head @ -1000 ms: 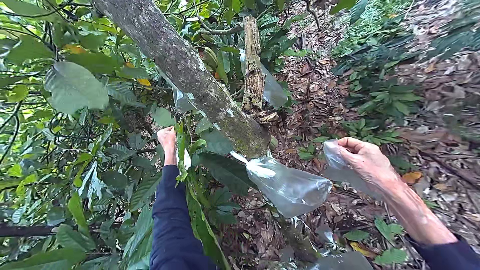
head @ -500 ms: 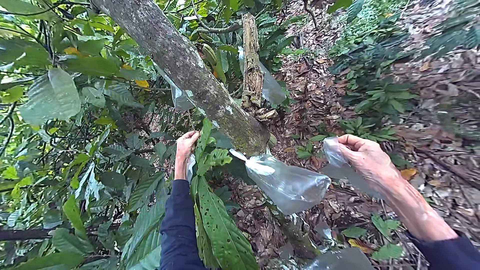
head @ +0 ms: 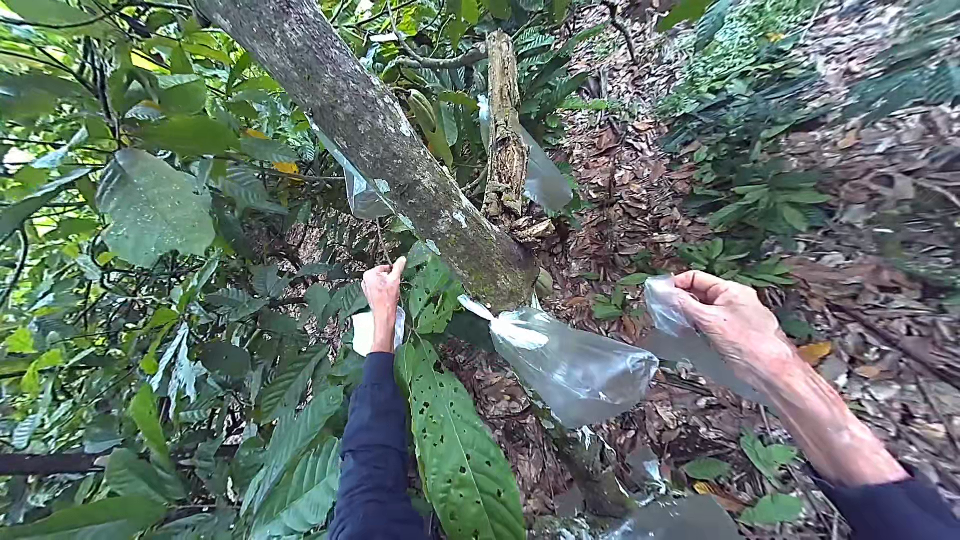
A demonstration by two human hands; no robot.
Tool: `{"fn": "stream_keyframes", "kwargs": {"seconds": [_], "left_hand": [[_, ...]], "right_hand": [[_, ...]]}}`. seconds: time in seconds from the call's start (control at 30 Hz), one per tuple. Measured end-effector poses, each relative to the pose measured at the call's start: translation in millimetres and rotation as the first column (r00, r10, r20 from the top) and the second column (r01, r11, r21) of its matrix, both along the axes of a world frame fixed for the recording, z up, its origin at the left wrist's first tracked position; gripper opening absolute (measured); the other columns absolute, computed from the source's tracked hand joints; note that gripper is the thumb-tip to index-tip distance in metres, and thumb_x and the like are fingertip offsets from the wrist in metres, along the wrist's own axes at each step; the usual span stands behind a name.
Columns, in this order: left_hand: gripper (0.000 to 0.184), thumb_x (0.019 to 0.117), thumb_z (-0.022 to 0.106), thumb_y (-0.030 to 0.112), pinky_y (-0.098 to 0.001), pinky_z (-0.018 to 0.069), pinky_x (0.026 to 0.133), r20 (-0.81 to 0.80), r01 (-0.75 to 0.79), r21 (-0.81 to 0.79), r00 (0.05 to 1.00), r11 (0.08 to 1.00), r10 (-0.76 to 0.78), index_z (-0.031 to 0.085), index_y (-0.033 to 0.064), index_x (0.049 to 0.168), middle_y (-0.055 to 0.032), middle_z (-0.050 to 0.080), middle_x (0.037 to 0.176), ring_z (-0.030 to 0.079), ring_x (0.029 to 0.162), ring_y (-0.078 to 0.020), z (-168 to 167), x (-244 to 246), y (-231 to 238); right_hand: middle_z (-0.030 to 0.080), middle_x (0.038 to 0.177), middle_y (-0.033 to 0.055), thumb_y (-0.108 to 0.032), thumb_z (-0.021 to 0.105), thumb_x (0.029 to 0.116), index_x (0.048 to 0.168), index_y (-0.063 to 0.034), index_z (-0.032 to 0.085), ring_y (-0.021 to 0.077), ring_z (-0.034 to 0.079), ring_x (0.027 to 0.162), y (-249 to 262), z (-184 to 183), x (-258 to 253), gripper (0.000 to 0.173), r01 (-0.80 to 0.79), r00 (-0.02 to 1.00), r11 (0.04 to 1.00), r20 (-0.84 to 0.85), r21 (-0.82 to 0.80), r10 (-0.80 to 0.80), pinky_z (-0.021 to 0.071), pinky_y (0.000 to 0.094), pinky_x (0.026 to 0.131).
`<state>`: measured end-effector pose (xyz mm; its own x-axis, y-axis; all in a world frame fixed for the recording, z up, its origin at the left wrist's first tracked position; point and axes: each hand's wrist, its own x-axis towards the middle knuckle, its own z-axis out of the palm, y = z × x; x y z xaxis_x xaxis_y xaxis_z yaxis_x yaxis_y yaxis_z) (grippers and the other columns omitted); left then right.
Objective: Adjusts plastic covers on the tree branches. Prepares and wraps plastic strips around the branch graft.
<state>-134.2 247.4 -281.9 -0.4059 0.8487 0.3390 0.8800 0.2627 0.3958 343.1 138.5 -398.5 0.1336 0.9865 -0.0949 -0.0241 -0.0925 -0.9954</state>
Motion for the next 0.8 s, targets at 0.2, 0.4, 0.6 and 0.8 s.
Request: {"fn": "stream_keyframes", "kwargs": {"seconds": [0.2,0.4,0.6,0.8], "left_hand": [[0.028,0.0971,0.057,0.021,-0.0391,0.0491,0.075,0.182,0.132,0.009,0.974,0.991,-0.132,0.067,-0.0042,0.093,-0.011,0.061,0.081,0.058,0.078,-0.0174,-2,13,-19],[0.036,0.1045,0.05,0.01,-0.0315,0.0517,0.099,0.453,0.323,0.074,0.832,0.944,-0.32,0.054,-0.0052,0.137,-0.0179,0.063,0.126,0.062,0.113,-0.0161,-14,0,-43],[0.032,0.0999,0.063,0.022,-0.0441,0.0532,0.096,0.152,0.302,-0.13,0.947,0.944,-0.282,0.067,-0.004,0.119,-0.0195,0.07,0.109,0.068,0.103,-0.0254,-8,-15,-23],[0.027,0.0984,0.054,0.019,-0.0453,0.0518,0.083,0.055,0.277,-0.251,0.961,0.928,-0.272,0.072,-0.0002,0.106,-0.0151,0.069,0.091,0.066,0.087,-0.0238,-5,-3,-27]], "right_hand": [[0.066,0.076,-0.0013,-0.023,0.067,0.0937,0.099,-0.0108,0.069,0.006,0.062,0.065,0,-1,-2,0.014,-0.006,1.0,1.0,-0.007,0.0,0.006,0.0525,0.0253,0.059],[0.067,0.077,-0.001,-0.023,0.067,0.0936,0.099,-0.0111,0.07,0.0069,0.063,0.066,-1,1,-1,0.014,0.005,1.0,1.0,-0.002,-0.005,-0.005,0.053,0.026,0.06],[0.067,0.077,-0.0006,-0.025,0.067,0.0938,0.099,-0.0108,0.07,0.0075,0.063,0.066,-1,-2,-3,0.016,-0.002,1.0,1.0,-0.003,0.004,0.002,0.0531,0.026,0.06],[0.067,0.077,0.0002,-0.024,0.066,0.095,0.099,-0.0103,0.069,0.0082,0.063,0.066,-2,3,-7,0.015,-0.015,1.0,1.0,0.009,-0.016,0.015,0.0534,0.0282,0.06]]}}
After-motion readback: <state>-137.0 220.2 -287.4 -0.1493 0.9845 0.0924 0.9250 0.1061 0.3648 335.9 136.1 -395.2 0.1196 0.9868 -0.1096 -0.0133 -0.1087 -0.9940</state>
